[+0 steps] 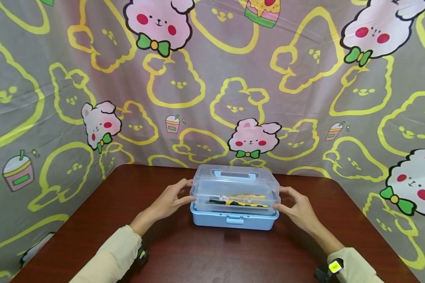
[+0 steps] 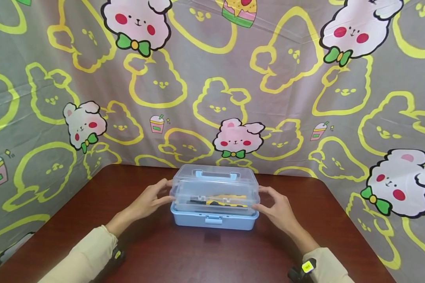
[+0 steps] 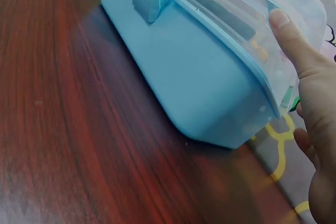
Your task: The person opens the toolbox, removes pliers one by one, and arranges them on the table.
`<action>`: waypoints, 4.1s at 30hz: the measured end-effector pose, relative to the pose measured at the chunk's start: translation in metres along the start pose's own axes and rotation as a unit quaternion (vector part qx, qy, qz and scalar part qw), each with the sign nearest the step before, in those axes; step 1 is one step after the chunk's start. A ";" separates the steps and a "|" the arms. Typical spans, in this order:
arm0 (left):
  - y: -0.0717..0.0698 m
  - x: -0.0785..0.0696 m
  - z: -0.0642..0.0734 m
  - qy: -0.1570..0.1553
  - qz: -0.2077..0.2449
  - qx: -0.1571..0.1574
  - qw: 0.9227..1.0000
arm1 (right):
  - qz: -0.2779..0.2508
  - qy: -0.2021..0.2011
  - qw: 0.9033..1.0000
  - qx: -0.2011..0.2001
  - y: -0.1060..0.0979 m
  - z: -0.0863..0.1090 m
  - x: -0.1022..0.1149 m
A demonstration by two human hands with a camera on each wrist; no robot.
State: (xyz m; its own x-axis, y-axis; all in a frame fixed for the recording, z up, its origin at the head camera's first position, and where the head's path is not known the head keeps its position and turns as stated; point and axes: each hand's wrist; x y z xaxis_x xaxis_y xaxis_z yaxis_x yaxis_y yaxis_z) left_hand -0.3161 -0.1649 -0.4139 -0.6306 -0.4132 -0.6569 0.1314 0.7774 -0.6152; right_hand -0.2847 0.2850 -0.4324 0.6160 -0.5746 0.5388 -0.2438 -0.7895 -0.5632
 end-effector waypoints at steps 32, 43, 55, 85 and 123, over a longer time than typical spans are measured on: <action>-0.007 -0.015 -0.023 0.030 0.032 -0.066 0.997 | -0.044 -0.004 0.999 -0.026 -0.010 -0.032 0.013; -0.016 -0.015 -0.035 0.019 0.005 -0.045 0.999 | -0.096 0.030 0.995 -0.009 -0.011 -0.044 0.015; -0.020 -0.014 -0.052 0.006 -0.028 -0.044 0.999 | -0.089 0.064 0.994 -0.004 -0.019 -0.060 0.051; -0.011 0.012 -0.087 -0.052 0.081 -0.091 0.991 | -0.068 0.141 0.987 0.043 -0.015 -0.097 -0.013; 0.015 0.040 -0.100 -0.120 0.155 -0.051 0.979 | -0.229 0.229 0.944 0.057 0.027 -0.095 -0.043</action>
State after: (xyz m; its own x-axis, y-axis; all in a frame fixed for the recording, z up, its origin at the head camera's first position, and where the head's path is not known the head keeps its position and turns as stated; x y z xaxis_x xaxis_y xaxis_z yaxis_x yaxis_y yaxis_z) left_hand -0.4157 -0.1220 -0.4056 -0.3737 -0.2393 -0.8961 0.2028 0.9217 -0.3307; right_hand -0.3884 0.2681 -0.4111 0.2415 -0.2326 0.9421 0.0675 -0.9645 -0.2554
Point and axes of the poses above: each hand's wrist, its own z-axis away from the middle knuckle, its own y-axis out of the palm, x = y × z, and after that the axes turned 3 degrees about -y, right-handed
